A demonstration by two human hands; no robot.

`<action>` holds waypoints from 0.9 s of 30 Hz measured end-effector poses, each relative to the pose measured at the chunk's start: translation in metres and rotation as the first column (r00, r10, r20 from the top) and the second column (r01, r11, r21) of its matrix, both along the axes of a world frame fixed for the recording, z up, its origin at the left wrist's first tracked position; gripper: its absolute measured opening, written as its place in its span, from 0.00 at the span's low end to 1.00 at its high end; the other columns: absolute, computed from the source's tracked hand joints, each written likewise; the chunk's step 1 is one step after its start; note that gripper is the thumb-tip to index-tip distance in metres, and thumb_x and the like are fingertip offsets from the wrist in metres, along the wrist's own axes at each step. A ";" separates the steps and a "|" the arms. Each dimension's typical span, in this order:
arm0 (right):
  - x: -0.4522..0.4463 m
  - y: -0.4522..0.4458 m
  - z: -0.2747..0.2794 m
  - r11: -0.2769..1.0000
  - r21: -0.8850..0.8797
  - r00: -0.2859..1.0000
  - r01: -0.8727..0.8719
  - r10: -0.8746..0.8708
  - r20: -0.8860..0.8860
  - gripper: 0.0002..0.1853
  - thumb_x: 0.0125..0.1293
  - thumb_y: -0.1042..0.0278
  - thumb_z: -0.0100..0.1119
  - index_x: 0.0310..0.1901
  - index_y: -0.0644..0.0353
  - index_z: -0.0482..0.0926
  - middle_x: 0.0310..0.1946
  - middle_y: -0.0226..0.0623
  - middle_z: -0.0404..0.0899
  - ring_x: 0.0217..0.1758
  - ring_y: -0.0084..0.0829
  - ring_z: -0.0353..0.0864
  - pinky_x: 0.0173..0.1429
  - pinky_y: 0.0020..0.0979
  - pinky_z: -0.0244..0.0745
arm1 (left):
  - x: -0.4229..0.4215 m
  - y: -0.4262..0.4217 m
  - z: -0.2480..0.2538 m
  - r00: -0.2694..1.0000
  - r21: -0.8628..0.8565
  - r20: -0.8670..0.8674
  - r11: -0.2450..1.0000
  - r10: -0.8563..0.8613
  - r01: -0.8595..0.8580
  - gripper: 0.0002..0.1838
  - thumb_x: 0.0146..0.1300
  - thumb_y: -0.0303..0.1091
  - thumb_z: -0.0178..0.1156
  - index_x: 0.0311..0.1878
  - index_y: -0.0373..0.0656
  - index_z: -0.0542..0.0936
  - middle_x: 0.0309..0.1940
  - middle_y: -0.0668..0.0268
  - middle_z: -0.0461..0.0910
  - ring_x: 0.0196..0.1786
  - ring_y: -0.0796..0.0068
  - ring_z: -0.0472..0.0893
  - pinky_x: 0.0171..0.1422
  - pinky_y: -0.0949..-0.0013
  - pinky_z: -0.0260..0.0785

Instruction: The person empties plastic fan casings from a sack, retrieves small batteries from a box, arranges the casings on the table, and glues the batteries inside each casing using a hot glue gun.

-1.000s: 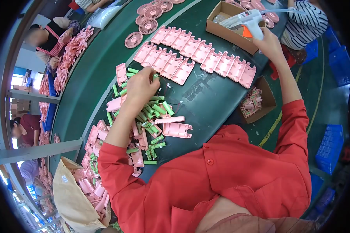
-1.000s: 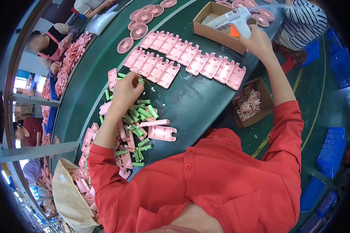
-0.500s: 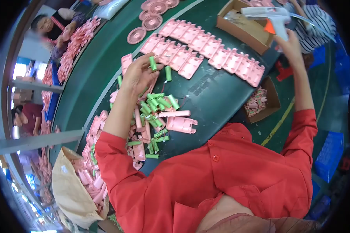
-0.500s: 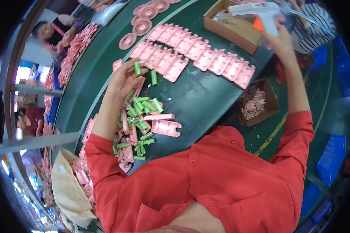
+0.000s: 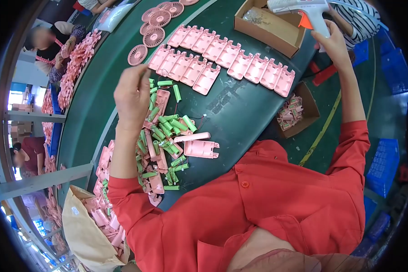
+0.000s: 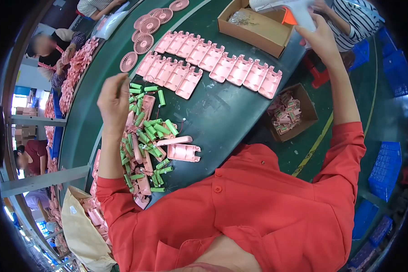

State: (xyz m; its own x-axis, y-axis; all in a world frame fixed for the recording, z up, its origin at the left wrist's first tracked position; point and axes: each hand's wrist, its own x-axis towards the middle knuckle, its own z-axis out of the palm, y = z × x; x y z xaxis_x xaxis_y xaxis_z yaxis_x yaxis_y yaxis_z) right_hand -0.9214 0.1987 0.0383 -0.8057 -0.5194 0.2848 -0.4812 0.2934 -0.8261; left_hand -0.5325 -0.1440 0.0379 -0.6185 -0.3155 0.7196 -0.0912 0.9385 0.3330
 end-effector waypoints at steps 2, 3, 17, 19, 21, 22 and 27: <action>0.000 0.001 0.003 1.000 0.014 1.000 -0.006 0.006 -0.028 0.31 0.64 0.64 0.68 0.64 0.70 0.69 0.40 0.33 0.80 0.29 0.19 0.79 0.34 0.22 0.73 | 0.002 0.002 -0.005 0.956 0.203 0.293 0.976 0.018 -0.080 0.08 0.72 0.29 0.59 0.49 0.36 0.82 0.38 0.62 0.85 0.36 0.80 0.80 0.43 0.75 0.73; -0.001 0.002 0.004 1.000 0.013 1.000 -0.005 0.006 -0.029 0.31 0.64 0.64 0.68 0.64 0.70 0.69 0.40 0.33 0.80 0.29 0.19 0.79 0.34 0.22 0.73 | 0.002 -0.004 -0.016 0.961 0.312 0.276 0.944 0.014 -0.103 0.11 0.75 0.32 0.57 0.51 0.35 0.81 0.39 0.62 0.86 0.31 0.81 0.77 0.37 0.78 0.70; -0.016 0.025 0.024 0.986 -0.166 0.968 -0.015 0.056 0.245 0.25 0.65 0.61 0.66 0.58 0.69 0.74 0.35 0.32 0.81 0.30 0.18 0.80 0.33 0.20 0.75 | -0.005 -0.007 -0.014 0.956 0.996 -0.088 -0.002 -0.281 0.091 0.17 0.67 0.26 0.62 0.58 0.35 0.74 0.41 0.59 0.83 0.24 0.86 0.69 0.27 0.81 0.58; -0.024 0.030 0.021 0.982 -0.186 0.953 -0.026 0.080 0.292 0.23 0.66 0.60 0.65 0.56 0.68 0.75 0.35 0.32 0.81 0.29 0.18 0.80 0.32 0.19 0.74 | -0.008 -0.004 -0.016 0.960 0.996 -0.093 -0.024 -0.264 0.090 0.12 0.73 0.32 0.59 0.55 0.37 0.76 0.37 0.62 0.84 0.22 0.87 0.67 0.26 0.81 0.55; -0.033 0.034 0.018 0.977 -0.211 0.934 -0.036 0.108 0.340 0.20 0.67 0.60 0.64 0.53 0.67 0.76 0.34 0.31 0.82 0.28 0.17 0.80 0.30 0.18 0.74 | -0.009 -0.002 -0.015 0.963 0.995 -0.097 -0.034 -0.252 0.091 0.12 0.74 0.33 0.58 0.54 0.38 0.76 0.36 0.62 0.84 0.22 0.87 0.68 0.25 0.81 0.55; -0.035 0.035 0.019 0.968 -0.246 0.915 -0.042 0.136 0.380 0.18 0.67 0.60 0.65 0.51 0.65 0.77 0.33 0.30 0.82 0.27 0.16 0.80 0.29 0.17 0.75 | -0.009 -0.002 -0.013 0.967 0.995 -0.098 -0.042 -0.236 0.090 0.12 0.75 0.34 0.56 0.54 0.38 0.77 0.36 0.62 0.84 0.22 0.87 0.68 0.25 0.81 0.55; -0.034 0.038 0.035 0.925 -0.379 0.854 0.032 0.172 0.492 0.14 0.67 0.61 0.66 0.46 0.63 0.79 0.30 0.29 0.83 0.26 0.16 0.83 0.27 0.16 0.79 | -0.011 -0.002 -0.012 0.961 0.991 -0.132 -0.033 -0.243 0.128 0.13 0.76 0.37 0.56 0.54 0.37 0.78 0.36 0.63 0.84 0.24 0.87 0.70 0.24 0.81 0.57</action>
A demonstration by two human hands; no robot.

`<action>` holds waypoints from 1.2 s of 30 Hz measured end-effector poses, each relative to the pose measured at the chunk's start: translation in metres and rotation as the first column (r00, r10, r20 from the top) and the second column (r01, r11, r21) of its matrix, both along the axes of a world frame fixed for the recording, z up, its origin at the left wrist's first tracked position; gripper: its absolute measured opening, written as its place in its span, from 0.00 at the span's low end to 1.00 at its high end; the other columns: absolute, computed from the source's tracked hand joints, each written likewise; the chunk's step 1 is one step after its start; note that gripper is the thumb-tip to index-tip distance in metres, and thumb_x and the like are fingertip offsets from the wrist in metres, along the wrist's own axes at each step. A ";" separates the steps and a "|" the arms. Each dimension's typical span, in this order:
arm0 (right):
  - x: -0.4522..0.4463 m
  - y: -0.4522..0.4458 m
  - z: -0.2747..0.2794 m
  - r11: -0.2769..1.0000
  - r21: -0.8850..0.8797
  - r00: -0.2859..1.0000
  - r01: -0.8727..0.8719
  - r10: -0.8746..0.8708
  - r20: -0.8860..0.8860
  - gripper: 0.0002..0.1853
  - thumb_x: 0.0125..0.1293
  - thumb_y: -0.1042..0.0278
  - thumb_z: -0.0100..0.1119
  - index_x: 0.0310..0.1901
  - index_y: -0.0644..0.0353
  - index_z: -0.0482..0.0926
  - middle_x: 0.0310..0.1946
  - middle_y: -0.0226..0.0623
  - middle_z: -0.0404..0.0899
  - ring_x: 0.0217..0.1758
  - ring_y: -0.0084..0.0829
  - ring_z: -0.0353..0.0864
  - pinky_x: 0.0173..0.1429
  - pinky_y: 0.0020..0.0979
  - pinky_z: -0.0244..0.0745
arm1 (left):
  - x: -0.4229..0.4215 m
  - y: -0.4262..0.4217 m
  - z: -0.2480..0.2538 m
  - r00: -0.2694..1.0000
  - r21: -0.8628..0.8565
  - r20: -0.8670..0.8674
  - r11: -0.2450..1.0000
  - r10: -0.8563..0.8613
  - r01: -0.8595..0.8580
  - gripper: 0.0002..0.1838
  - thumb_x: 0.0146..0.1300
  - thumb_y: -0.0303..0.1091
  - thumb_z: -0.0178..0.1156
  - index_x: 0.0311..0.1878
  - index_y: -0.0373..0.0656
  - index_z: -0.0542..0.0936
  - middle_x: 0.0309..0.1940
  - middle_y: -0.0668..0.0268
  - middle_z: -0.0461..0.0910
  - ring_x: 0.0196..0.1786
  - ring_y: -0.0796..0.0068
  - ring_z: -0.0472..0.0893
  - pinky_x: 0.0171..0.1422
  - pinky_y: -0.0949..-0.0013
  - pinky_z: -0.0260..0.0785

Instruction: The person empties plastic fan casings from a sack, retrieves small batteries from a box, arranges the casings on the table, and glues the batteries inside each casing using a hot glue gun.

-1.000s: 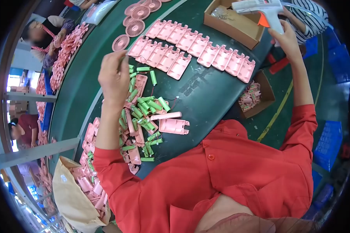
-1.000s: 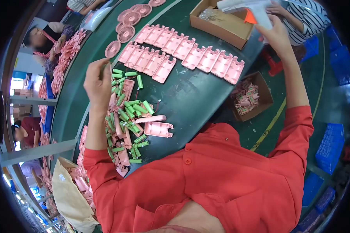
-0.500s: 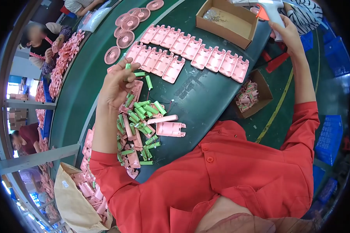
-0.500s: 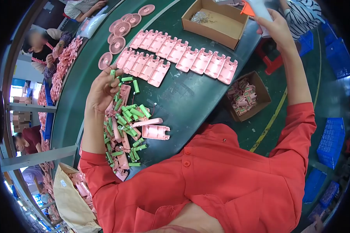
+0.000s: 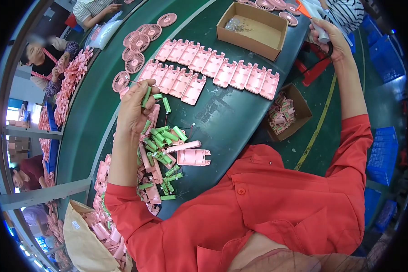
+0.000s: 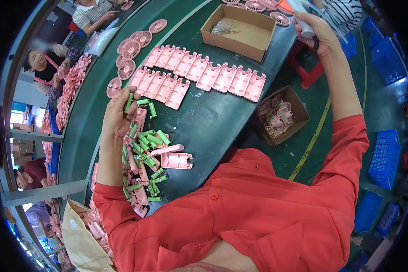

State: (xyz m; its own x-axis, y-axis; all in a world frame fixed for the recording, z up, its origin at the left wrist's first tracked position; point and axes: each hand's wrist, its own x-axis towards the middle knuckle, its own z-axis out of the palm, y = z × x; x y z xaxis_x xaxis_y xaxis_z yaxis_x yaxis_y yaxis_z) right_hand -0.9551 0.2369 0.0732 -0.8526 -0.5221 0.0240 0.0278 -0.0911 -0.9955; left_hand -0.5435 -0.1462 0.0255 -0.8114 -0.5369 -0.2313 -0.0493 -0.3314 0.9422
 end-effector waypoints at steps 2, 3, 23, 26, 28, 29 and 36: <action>-0.005 0.004 0.009 0.996 -0.058 0.988 -0.073 0.080 0.132 0.13 0.67 0.62 0.67 0.44 0.63 0.79 0.30 0.30 0.83 0.27 0.18 0.84 0.29 0.19 0.82 | 0.000 0.000 0.000 1.000 -0.019 -0.002 1.000 -0.001 0.001 0.14 0.76 0.38 0.56 0.55 0.37 0.79 0.37 0.64 0.85 0.24 0.88 0.71 0.25 0.81 0.57; -0.006 0.005 0.012 0.996 -0.061 0.989 -0.072 0.079 0.124 0.13 0.67 0.62 0.67 0.44 0.63 0.79 0.30 0.30 0.83 0.27 0.18 0.84 0.29 0.19 0.82 | -0.001 0.002 0.001 1.000 -0.066 0.026 0.998 0.000 0.002 0.15 0.76 0.38 0.56 0.56 0.37 0.79 0.38 0.64 0.85 0.26 0.88 0.73 0.27 0.82 0.60; -0.005 -0.039 -0.040 0.925 0.361 0.960 0.119 -0.014 -0.280 0.20 0.62 0.62 0.67 0.49 0.67 0.78 0.32 0.33 0.82 0.25 0.19 0.81 0.28 0.21 0.74 | -0.010 0.022 -0.013 0.981 -0.738 0.188 0.653 -0.042 0.169 0.13 0.70 0.36 0.63 0.42 0.34 0.85 0.37 0.67 0.83 0.33 0.84 0.77 0.39 0.77 0.68; -0.007 -0.043 -0.045 0.887 0.443 0.952 0.129 0.013 -0.305 0.24 0.61 0.61 0.68 0.53 0.70 0.76 0.33 0.34 0.82 0.27 0.20 0.82 0.30 0.21 0.75 | -0.009 0.028 -0.008 0.972 -0.676 0.233 0.715 -0.025 0.180 0.10 0.70 0.32 0.63 0.39 0.33 0.85 0.34 0.69 0.80 0.30 0.86 0.74 0.34 0.77 0.66; -0.008 -0.043 -0.050 0.881 0.456 0.958 0.129 0.008 -0.287 0.26 0.60 0.61 0.68 0.53 0.71 0.75 0.34 0.34 0.82 0.28 0.20 0.83 0.30 0.21 0.75 | -0.009 0.030 -0.009 0.972 -0.703 0.235 0.691 0.000 0.170 0.09 0.70 0.31 0.63 0.41 0.33 0.85 0.32 0.70 0.79 0.28 0.87 0.73 0.31 0.78 0.64; -0.009 -0.044 -0.052 0.876 0.470 0.961 0.107 0.029 -0.274 0.25 0.60 0.61 0.68 0.53 0.71 0.75 0.34 0.35 0.82 0.28 0.21 0.84 0.30 0.21 0.76 | -0.011 0.030 -0.008 0.971 -0.703 0.240 0.689 -0.001 0.175 0.09 0.70 0.31 0.63 0.41 0.33 0.85 0.32 0.70 0.79 0.28 0.87 0.73 0.31 0.78 0.64; -0.016 -0.039 -0.059 0.835 0.549 0.992 0.022 0.049 -0.114 0.22 0.62 0.60 0.67 0.49 0.68 0.76 0.34 0.35 0.83 0.27 0.20 0.84 0.25 0.21 0.76 | -0.022 0.036 -0.012 0.959 -0.730 0.281 0.641 -0.036 0.238 0.09 0.68 0.31 0.64 0.42 0.34 0.85 0.29 0.70 0.80 0.30 0.86 0.75 0.34 0.77 0.67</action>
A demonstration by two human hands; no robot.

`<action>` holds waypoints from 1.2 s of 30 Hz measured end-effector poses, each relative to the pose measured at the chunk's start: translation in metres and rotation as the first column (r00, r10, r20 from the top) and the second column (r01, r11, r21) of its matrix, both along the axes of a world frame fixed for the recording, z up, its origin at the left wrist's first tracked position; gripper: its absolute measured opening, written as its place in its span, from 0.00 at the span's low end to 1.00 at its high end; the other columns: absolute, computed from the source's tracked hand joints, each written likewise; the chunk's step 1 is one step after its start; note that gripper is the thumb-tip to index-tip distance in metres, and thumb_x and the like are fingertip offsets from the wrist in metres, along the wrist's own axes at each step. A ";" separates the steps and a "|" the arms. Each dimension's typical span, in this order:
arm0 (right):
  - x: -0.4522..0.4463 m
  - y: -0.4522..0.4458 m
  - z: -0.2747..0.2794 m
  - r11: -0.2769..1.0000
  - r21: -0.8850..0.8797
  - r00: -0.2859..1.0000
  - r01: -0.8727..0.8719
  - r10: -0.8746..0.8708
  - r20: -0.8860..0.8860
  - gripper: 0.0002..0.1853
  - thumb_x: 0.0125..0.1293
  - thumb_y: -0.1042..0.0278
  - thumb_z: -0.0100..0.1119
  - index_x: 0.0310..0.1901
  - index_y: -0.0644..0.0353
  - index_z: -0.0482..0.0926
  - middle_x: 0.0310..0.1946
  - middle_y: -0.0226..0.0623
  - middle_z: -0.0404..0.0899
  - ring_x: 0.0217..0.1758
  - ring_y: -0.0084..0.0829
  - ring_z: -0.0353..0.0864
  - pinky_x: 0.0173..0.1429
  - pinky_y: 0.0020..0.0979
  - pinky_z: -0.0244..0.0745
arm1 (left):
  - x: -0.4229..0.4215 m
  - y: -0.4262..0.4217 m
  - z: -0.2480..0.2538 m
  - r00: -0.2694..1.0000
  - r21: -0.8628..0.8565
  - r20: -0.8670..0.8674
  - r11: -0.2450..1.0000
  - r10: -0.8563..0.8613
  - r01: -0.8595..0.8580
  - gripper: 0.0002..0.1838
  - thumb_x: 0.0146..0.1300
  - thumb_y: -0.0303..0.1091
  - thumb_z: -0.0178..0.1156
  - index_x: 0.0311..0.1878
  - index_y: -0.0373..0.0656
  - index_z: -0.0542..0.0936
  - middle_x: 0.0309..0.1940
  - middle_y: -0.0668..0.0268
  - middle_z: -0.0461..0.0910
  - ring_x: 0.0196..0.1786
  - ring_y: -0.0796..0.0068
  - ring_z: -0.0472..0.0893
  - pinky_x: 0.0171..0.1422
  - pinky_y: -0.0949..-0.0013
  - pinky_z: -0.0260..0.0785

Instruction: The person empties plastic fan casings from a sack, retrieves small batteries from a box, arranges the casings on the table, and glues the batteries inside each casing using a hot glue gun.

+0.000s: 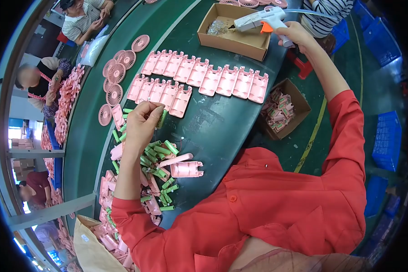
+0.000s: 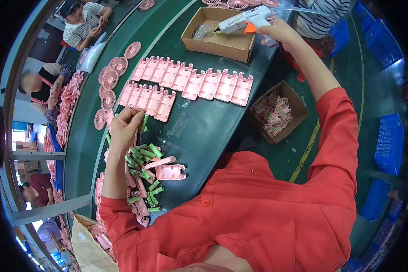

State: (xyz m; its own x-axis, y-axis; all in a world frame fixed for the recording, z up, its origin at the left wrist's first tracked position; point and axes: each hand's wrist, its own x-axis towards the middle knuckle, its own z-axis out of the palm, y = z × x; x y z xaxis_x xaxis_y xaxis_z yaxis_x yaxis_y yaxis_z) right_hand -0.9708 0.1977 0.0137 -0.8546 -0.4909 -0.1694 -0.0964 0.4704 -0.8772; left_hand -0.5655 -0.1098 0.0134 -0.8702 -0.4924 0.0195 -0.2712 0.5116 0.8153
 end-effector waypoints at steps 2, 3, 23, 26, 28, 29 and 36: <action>0.000 0.006 0.006 1.000 -0.017 0.998 -0.001 0.002 0.058 0.20 0.63 0.60 0.67 0.49 0.67 0.76 0.33 0.34 0.83 0.27 0.18 0.83 0.24 0.20 0.75 | 0.000 0.000 -0.001 1.000 0.041 -0.001 0.999 -0.017 0.017 0.09 0.68 0.32 0.65 0.42 0.34 0.85 0.30 0.70 0.80 0.30 0.85 0.75 0.35 0.76 0.68; -0.001 0.010 0.008 0.999 -0.034 0.993 -0.002 0.006 0.114 0.19 0.64 0.60 0.66 0.48 0.66 0.77 0.33 0.33 0.83 0.26 0.17 0.83 0.23 0.20 0.74 | 0.000 0.000 -0.001 1.000 0.014 0.003 1.000 -0.027 0.027 0.09 0.68 0.32 0.65 0.42 0.34 0.85 0.30 0.70 0.80 0.30 0.85 0.75 0.35 0.76 0.68; 0.076 0.028 0.109 0.742 -0.669 0.958 -0.053 -0.151 -0.244 0.15 0.66 0.72 0.59 0.52 0.65 0.71 0.32 0.36 0.80 0.27 0.24 0.80 0.29 0.25 0.78 | -0.005 0.007 0.004 0.995 0.041 -0.093 0.998 -0.045 0.049 0.09 0.68 0.33 0.65 0.39 0.34 0.84 0.25 0.71 0.81 0.28 0.86 0.73 0.32 0.76 0.65; 0.056 0.032 0.095 0.620 -0.776 0.922 -0.116 0.358 0.147 0.16 0.71 0.60 0.61 0.51 0.63 0.75 0.32 0.32 0.80 0.25 0.20 0.78 0.29 0.21 0.76 | -0.001 0.006 0.015 0.998 -0.108 -0.029 0.993 -0.053 0.050 0.12 0.66 0.35 0.65 0.38 0.32 0.84 0.23 0.68 0.80 0.28 0.85 0.74 0.33 0.73 0.66; 0.038 0.034 0.071 0.704 -0.693 0.903 -0.151 0.384 0.193 0.16 0.70 0.59 0.63 0.48 0.63 0.77 0.31 0.32 0.81 0.25 0.20 0.80 0.27 0.21 0.76 | 0.003 0.002 0.020 1.000 -0.134 -0.022 0.991 -0.020 0.017 0.13 0.66 0.36 0.65 0.39 0.32 0.84 0.23 0.68 0.79 0.28 0.85 0.73 0.33 0.73 0.66; 0.040 0.025 0.063 0.784 -0.597 0.902 -0.172 0.369 0.225 0.16 0.68 0.58 0.64 0.46 0.64 0.79 0.30 0.32 0.82 0.25 0.20 0.81 0.26 0.22 0.76 | 0.004 -0.003 0.018 0.998 -0.043 -0.056 0.999 0.007 -0.009 0.13 0.66 0.35 0.65 0.38 0.32 0.84 0.23 0.70 0.79 0.28 0.86 0.72 0.32 0.74 0.65; 0.052 0.010 0.055 0.933 -0.326 0.981 -0.150 0.182 0.071 0.17 0.64 0.62 0.67 0.48 0.64 0.78 0.35 0.32 0.81 0.28 0.20 0.81 0.29 0.23 0.77 | 0.017 -0.032 0.023 0.997 0.012 -0.032 0.998 0.067 -0.067 0.12 0.67 0.35 0.65 0.38 0.33 0.85 0.23 0.73 0.80 0.28 0.88 0.74 0.34 0.77 0.66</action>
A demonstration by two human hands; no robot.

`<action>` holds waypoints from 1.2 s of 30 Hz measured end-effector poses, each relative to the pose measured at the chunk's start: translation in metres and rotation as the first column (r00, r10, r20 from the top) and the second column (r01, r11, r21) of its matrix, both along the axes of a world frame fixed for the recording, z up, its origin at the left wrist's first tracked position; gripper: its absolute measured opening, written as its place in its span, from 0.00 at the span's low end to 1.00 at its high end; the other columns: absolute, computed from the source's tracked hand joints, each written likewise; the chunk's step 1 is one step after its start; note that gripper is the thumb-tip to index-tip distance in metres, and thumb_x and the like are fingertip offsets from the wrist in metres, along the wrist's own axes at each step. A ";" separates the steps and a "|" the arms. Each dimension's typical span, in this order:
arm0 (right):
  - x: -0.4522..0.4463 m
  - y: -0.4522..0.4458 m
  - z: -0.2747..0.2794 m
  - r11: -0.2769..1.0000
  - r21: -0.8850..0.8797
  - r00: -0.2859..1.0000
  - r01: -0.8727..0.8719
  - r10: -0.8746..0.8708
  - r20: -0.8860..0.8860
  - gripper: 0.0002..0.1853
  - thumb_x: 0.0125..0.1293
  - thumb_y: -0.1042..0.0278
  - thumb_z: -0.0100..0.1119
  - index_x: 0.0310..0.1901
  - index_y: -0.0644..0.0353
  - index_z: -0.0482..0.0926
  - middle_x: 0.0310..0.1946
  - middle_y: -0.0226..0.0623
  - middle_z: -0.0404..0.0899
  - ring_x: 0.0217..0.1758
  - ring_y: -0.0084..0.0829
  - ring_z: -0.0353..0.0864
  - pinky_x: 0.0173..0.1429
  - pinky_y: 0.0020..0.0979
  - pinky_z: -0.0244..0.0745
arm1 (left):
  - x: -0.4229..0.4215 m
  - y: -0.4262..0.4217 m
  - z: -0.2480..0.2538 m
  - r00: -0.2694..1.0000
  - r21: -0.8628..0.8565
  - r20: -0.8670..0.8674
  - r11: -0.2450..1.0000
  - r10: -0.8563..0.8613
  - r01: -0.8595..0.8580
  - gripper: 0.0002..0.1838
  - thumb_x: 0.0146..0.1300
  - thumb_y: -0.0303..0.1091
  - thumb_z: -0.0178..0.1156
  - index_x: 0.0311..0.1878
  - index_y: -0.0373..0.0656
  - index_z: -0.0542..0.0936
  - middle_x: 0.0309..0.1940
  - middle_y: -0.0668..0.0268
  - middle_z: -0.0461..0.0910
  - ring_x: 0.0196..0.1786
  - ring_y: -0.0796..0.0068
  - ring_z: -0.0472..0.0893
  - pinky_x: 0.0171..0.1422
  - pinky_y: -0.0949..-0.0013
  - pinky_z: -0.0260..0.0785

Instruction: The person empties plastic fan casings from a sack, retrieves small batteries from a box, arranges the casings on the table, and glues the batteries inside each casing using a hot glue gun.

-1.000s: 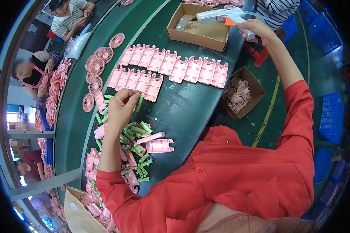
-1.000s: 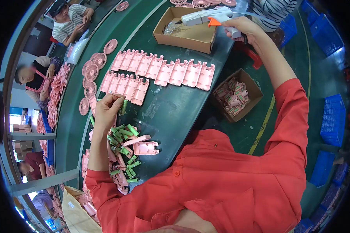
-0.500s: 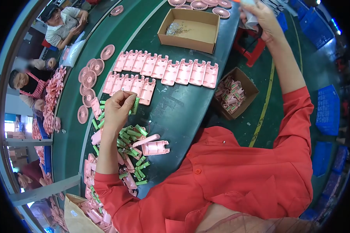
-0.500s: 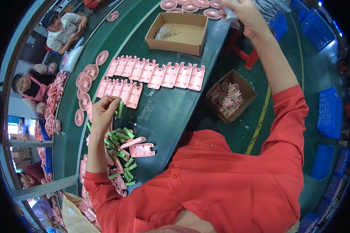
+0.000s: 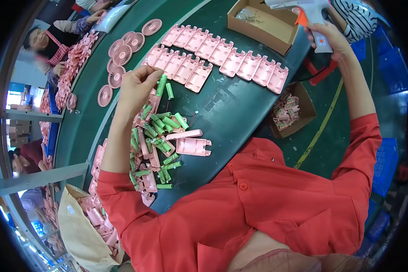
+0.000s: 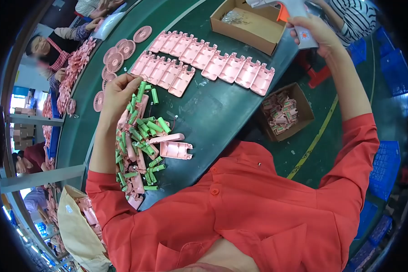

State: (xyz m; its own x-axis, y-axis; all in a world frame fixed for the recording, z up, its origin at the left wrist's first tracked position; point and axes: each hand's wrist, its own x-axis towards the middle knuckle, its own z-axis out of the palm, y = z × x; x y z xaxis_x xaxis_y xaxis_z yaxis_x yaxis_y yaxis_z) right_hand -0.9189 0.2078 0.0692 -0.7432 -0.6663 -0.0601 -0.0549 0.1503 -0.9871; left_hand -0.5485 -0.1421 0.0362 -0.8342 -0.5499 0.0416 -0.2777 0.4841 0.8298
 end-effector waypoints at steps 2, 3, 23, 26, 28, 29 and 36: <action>0.010 -0.006 0.018 0.997 0.068 0.991 0.032 -0.023 -0.130 0.21 0.63 0.65 0.66 0.54 0.65 0.75 0.41 0.33 0.81 0.31 0.19 0.81 0.29 0.22 0.77 | -0.001 -0.004 0.004 1.000 0.000 0.022 1.000 0.003 -0.003 0.12 0.67 0.35 0.65 0.38 0.33 0.85 0.23 0.73 0.80 0.28 0.88 0.74 0.33 0.77 0.66; 0.010 -0.004 0.023 0.997 0.077 0.992 0.027 -0.017 -0.128 0.21 0.63 0.65 0.66 0.54 0.65 0.75 0.41 0.33 0.81 0.31 0.19 0.81 0.29 0.22 0.77 | -0.003 -0.006 0.006 1.000 -0.015 0.025 1.000 -0.003 0.004 0.12 0.68 0.35 0.65 0.38 0.33 0.85 0.24 0.73 0.80 0.28 0.88 0.73 0.33 0.77 0.66; -0.002 -0.023 0.036 0.987 0.085 0.980 -0.135 0.145 -0.135 0.14 0.60 0.69 0.63 0.45 0.65 0.76 0.30 0.35 0.80 0.27 0.22 0.82 0.28 0.23 0.73 | -0.064 -0.075 -0.010 1.000 -0.002 0.009 1.000 -0.016 0.016 0.11 0.67 0.35 0.64 0.39 0.33 0.84 0.26 0.70 0.81 0.29 0.85 0.78 0.34 0.77 0.68; -0.017 -0.026 0.018 0.978 0.127 0.984 -0.165 0.173 -0.052 0.13 0.59 0.73 0.63 0.45 0.67 0.75 0.29 0.35 0.79 0.24 0.22 0.81 0.23 0.24 0.72 | -0.078 -0.084 -0.018 0.999 0.011 0.044 1.000 0.022 -0.023 0.11 0.68 0.35 0.64 0.37 0.34 0.84 0.27 0.70 0.81 0.28 0.86 0.76 0.31 0.78 0.65; -0.025 -0.026 0.012 0.978 0.129 0.985 -0.164 0.169 -0.030 0.13 0.59 0.73 0.63 0.45 0.67 0.75 0.29 0.35 0.79 0.24 0.22 0.81 0.23 0.24 0.72 | -0.087 -0.088 -0.022 0.999 0.062 0.014 0.997 0.036 -0.037 0.11 0.69 0.36 0.65 0.37 0.36 0.84 0.26 0.71 0.81 0.27 0.86 0.73 0.30 0.79 0.61; -0.028 -0.026 0.007 0.974 0.136 0.982 -0.183 0.187 -0.013 0.14 0.59 0.73 0.63 0.45 0.67 0.75 0.29 0.35 0.79 0.24 0.22 0.81 0.23 0.25 0.72 | -0.091 -0.090 -0.023 0.999 0.057 0.025 0.998 0.028 -0.029 0.11 0.69 0.36 0.65 0.37 0.36 0.84 0.26 0.71 0.81 0.27 0.86 0.73 0.30 0.79 0.61; -0.038 -0.022 -0.004 0.979 0.117 0.986 -0.166 0.162 0.049 0.13 0.59 0.73 0.62 0.45 0.66 0.76 0.26 0.35 0.80 0.24 0.21 0.80 0.25 0.24 0.74 | -0.116 -0.084 -0.018 1.000 0.102 0.027 0.995 -0.008 0.006 0.10 0.70 0.36 0.65 0.38 0.38 0.84 0.26 0.74 0.80 0.27 0.87 0.71 0.33 0.80 0.61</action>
State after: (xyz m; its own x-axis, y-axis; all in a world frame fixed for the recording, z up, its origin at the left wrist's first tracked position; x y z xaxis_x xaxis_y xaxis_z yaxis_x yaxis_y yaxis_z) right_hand -0.9574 0.1853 0.0652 -0.6199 -0.7652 -0.1737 -0.0504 0.2597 -0.9644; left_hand -0.6650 -0.2256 0.0179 -0.8381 -0.5443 -0.0372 -0.2981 0.3998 0.8668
